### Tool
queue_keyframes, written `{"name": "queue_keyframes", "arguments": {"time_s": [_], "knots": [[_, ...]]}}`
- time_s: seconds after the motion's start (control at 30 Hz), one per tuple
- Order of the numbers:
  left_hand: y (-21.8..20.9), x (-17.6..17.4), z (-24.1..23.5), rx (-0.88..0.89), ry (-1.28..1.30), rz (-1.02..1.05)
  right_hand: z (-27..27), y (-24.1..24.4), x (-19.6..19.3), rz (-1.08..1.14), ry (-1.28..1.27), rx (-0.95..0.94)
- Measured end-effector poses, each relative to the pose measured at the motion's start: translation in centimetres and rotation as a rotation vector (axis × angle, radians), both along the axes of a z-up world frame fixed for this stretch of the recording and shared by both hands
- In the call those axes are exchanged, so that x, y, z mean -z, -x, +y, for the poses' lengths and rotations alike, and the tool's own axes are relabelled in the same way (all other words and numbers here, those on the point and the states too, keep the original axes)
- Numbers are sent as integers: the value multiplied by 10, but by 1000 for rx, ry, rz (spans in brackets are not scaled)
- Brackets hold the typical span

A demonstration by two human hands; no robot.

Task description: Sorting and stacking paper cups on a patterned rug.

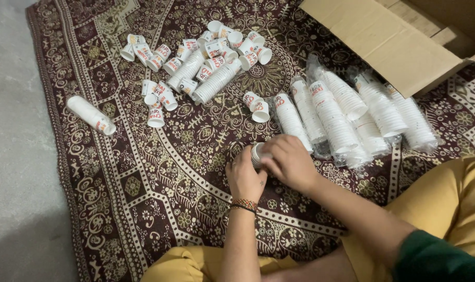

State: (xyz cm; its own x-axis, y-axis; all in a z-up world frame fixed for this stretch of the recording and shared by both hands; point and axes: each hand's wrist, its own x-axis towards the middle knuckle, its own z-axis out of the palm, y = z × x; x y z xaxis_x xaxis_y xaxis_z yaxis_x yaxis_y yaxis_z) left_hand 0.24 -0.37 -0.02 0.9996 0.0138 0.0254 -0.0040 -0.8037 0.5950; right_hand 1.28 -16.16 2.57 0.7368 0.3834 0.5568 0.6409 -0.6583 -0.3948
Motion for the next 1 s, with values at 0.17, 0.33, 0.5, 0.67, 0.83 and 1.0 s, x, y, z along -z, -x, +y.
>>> {"name": "queue_keyframes", "arguments": {"time_s": [0.17, 0.33, 0.5, 0.67, 0.83, 1.0], "knots": [[0, -4, 0, 8, 18, -45, 0, -41, -1, 117, -11, 181], [0, 1, 0, 16, 5, -96, -3, -76, 13, 155, 275, 258], [0, 1, 1, 21, -4, -92, -14, -83, 27, 228, 469, 275], [-3, 0, -3, 12, -19, -56, -29, -41, -6, 202, 70, 270], [-1, -5, -5, 24, -14, -41, -35, 4, -15, 160, -43, 220], [1, -2, -2, 44, -6, -66, -24, 19, -20, 169, -21, 159]]}}
